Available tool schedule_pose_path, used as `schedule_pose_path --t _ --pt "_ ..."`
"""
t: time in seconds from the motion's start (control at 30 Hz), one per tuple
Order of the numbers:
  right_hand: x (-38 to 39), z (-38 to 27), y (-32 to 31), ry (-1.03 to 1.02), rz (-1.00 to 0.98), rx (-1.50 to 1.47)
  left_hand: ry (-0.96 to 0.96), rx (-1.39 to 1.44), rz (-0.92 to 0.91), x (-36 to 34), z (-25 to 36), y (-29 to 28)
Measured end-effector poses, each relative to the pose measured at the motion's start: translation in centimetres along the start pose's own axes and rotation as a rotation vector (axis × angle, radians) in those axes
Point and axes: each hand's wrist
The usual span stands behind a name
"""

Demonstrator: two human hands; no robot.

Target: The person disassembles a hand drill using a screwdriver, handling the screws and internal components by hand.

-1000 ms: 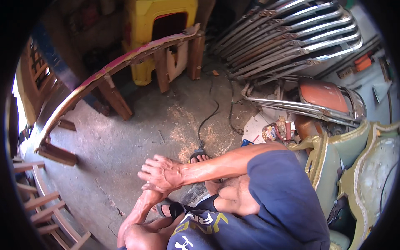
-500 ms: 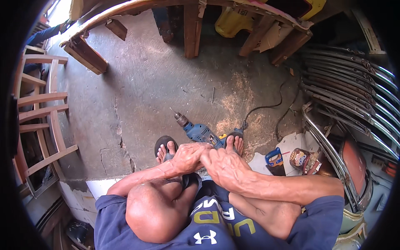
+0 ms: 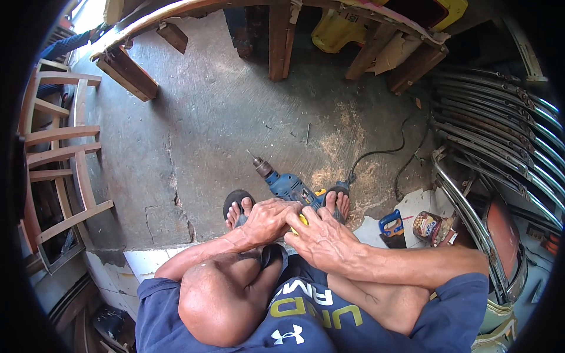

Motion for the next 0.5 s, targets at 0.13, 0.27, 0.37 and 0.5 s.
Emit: schedule_pose_path --t 0.13,0.27,0.37,0.5 --pt "-1.4 -0.8 -1.8 0.352 -0.170 -0.086 -0.058 -0.032 -0.057 0.8 -0.2 0.2" --pt "-0.8 -0.5 -0.8 0.210 -0.205 -0.056 -0.100 -0.072 -0.084 0.0 0.6 -0.1" --pt "0.0 -0.7 -0.9 -0.013 0.063 0.042 -0.122 -0.028 -0.070 0.3 0.2 0.2" --pt "-0.8 -1.2 -1.6 0.488 -0.180 -0.134 -0.164 -0.086 -0.109 -0.3 0.6 -0.1"
Point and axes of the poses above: each hand's wrist, its own x-axis away from the middle knuckle, its own y-axis out of the palm, z = x × y, and after that the axes turned 13 degrees about z, right-handed
